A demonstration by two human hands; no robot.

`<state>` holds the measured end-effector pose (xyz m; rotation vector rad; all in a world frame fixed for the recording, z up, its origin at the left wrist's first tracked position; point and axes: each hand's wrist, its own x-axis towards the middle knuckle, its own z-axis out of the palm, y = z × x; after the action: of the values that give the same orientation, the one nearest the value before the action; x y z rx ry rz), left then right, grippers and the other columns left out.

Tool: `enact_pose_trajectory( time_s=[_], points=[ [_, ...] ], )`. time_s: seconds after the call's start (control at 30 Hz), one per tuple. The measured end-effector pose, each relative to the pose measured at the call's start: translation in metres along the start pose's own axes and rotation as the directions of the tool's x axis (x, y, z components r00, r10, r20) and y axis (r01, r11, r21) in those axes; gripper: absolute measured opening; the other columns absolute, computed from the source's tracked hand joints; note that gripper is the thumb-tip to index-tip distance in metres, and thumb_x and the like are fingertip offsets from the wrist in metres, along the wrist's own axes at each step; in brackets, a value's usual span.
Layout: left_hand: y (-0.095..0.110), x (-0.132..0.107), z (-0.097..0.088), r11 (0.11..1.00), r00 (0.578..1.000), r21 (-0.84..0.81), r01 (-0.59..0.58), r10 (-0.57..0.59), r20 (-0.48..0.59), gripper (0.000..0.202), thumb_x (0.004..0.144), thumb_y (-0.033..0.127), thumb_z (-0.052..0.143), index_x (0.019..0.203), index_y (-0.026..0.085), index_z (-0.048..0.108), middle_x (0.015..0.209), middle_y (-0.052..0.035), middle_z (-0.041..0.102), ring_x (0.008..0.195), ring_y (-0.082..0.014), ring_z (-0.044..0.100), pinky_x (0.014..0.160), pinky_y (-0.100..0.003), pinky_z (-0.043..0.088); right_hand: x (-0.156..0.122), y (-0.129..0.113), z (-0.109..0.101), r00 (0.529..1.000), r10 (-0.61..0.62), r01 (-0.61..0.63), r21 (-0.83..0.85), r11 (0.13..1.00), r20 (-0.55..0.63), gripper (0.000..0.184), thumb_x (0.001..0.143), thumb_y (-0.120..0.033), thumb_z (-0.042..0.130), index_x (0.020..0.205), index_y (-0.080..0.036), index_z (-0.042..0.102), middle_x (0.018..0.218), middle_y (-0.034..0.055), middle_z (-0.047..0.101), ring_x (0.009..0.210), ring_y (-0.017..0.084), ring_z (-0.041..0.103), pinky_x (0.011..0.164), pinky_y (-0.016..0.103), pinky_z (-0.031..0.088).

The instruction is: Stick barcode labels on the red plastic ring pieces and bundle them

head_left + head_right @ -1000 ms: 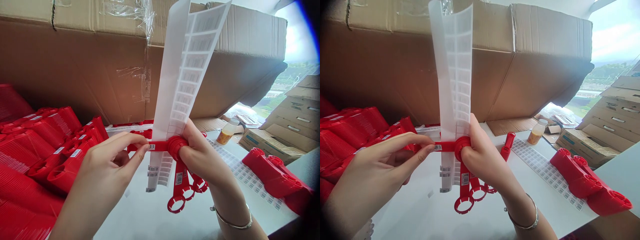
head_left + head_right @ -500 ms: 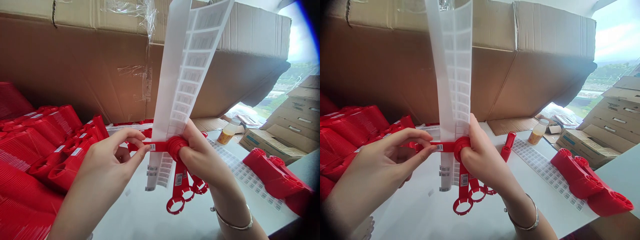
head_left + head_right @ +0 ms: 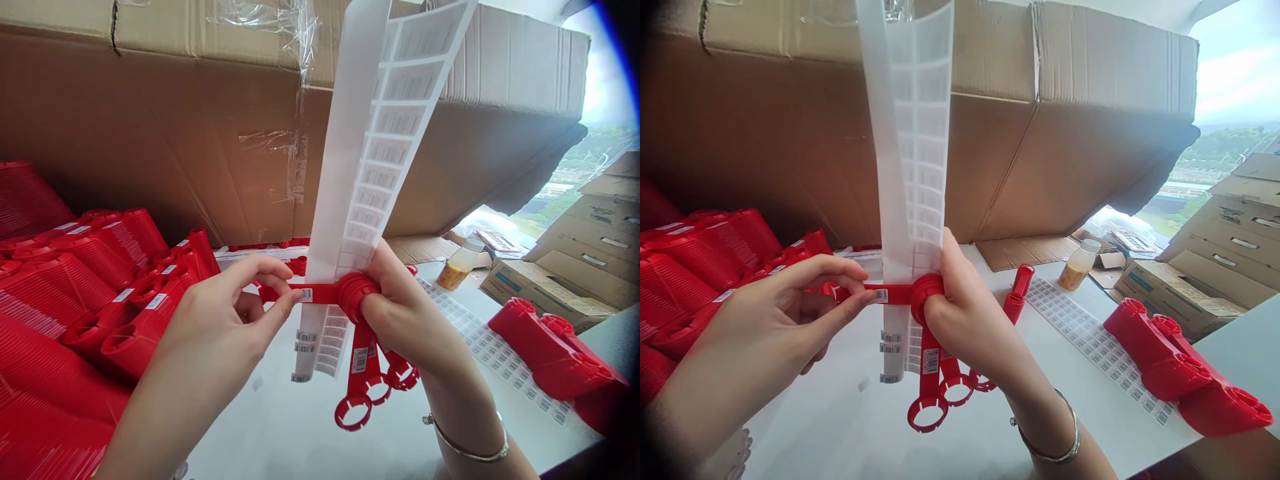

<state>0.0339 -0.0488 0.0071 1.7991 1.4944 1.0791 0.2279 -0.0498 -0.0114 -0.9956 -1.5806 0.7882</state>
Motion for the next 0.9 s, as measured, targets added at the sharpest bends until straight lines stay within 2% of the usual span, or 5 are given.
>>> enact_pose_trajectory(
  time_s=[0.2,0.4,0.63,0.77,0.9],
  points=[
    [-0.004,0.004,0.007,1.000,0.999,0.018,0.005,-0.005,-0.049,0.032,0.083,0.058,0.071,0.091,0.031,0.058,0.081,0.0043,0.070,0.043,-0.0121,0.051,0.034,-0.022,0.034,-0.001,0.001,0.001,1.000,0.014,-0.014,-0.005,1.000,-0.018,0.053,0.084,0.001,0.046,0.126,-0.030,0.060,0.097,0.0001,0.066,0.079,0.017,0.060,0.057,0.026,0.051],
    [-0.012,0.018,0.006,0.964,0.969,0.266,0.009,0.057,-0.239,0.063,0.074,0.075,0.072,0.102,0.028,0.042,0.101,-0.0031,0.061,0.081,-0.0256,0.065,0.058,-0.033,0.046,0.001,0.003,-0.001,0.996,0.032,-0.031,0.017,0.999,-0.087,0.063,0.080,0.000,0.045,0.134,-0.029,0.058,0.105,0.0024,0.068,0.079,0.019,0.064,0.055,0.027,0.052],
    [-0.018,0.021,0.038,0.964,0.917,0.071,-0.258,0.267,-0.295,0.052,0.096,0.058,0.055,0.127,0.023,0.031,0.134,-0.0152,0.037,0.124,-0.0292,0.051,0.098,-0.047,0.050,0.000,0.009,0.010,0.978,0.088,-0.069,0.103,0.992,-0.190,0.053,0.084,-0.007,0.050,0.131,-0.029,0.058,0.099,0.0023,0.069,0.056,0.013,0.052,0.043,0.025,0.043],
    [-0.014,0.017,0.043,0.962,0.894,0.040,-0.270,0.266,-0.360,0.086,0.076,0.058,0.081,0.130,0.024,0.025,0.131,-0.0145,0.034,0.122,-0.0297,0.050,0.095,-0.044,0.052,-0.001,0.004,0.019,0.978,0.102,-0.073,0.160,0.984,-0.184,0.048,0.082,-0.008,0.052,0.125,-0.027,0.060,0.099,0.0029,0.069,0.066,0.016,0.059,0.048,0.025,0.047],
    [-0.015,0.018,0.038,0.960,0.909,0.001,-0.279,0.264,-0.322,0.065,0.087,0.061,0.069,0.123,0.025,0.029,0.120,-0.0099,0.041,0.113,-0.0257,0.052,0.093,-0.040,0.051,0.001,0.002,0.018,0.980,0.084,-0.055,0.161,0.986,-0.178,0.045,0.084,-0.010,0.054,0.124,-0.028,0.061,0.111,0.0055,0.071,0.094,0.024,0.068,0.061,0.030,0.056]
  ],
)
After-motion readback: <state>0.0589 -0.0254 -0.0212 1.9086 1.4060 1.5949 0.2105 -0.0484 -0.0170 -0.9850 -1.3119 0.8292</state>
